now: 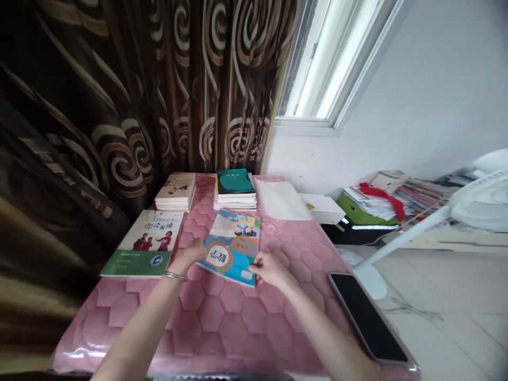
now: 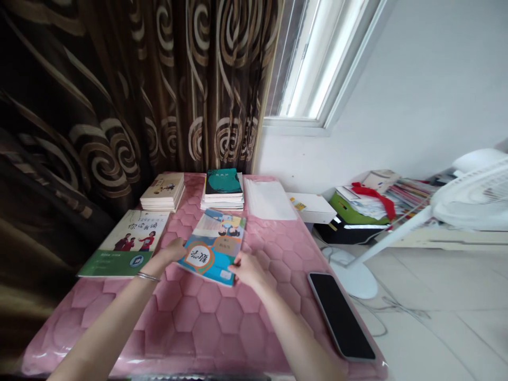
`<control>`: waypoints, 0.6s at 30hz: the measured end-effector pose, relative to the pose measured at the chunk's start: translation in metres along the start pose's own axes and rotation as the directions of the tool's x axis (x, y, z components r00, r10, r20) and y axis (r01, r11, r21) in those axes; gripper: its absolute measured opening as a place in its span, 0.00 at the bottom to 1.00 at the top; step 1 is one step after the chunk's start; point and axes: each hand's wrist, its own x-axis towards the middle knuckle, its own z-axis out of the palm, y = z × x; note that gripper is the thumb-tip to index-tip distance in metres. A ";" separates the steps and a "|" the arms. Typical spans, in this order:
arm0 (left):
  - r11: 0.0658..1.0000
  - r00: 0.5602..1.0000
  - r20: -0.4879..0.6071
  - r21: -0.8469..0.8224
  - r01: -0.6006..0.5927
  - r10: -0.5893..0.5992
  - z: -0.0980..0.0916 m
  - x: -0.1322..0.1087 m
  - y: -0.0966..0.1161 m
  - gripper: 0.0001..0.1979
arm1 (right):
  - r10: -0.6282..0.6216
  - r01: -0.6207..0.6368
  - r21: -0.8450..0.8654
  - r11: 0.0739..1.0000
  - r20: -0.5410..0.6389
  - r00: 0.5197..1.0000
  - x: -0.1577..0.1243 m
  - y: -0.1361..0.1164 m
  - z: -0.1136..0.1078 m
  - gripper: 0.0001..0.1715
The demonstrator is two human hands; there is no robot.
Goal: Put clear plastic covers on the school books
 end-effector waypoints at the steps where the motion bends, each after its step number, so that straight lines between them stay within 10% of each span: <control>1: 0.999 1.000 -0.005 0.035 -0.023 0.023 -0.007 0.002 -0.004 0.10 | 0.003 -0.008 0.051 0.999 0.094 0.996 -0.005 -0.001 0.005 0.07; 3: 0.991 0.996 -0.012 0.103 -0.081 0.083 -0.020 0.009 -0.012 0.11 | -0.043 0.036 0.053 0.998 0.138 0.990 -0.009 -0.002 0.006 0.06; 9: 0.938 0.971 0.001 0.258 -0.231 0.239 -0.043 0.040 -0.018 0.09 | -0.257 0.184 -0.212 0.960 -0.398 0.881 0.039 -0.002 -0.041 0.07; 18: 0.902 0.936 -0.166 0.363 -0.235 0.311 -0.055 0.091 0.035 0.17 | -0.192 0.170 -0.090 0.981 -0.471 0.861 0.084 0.019 -0.030 0.13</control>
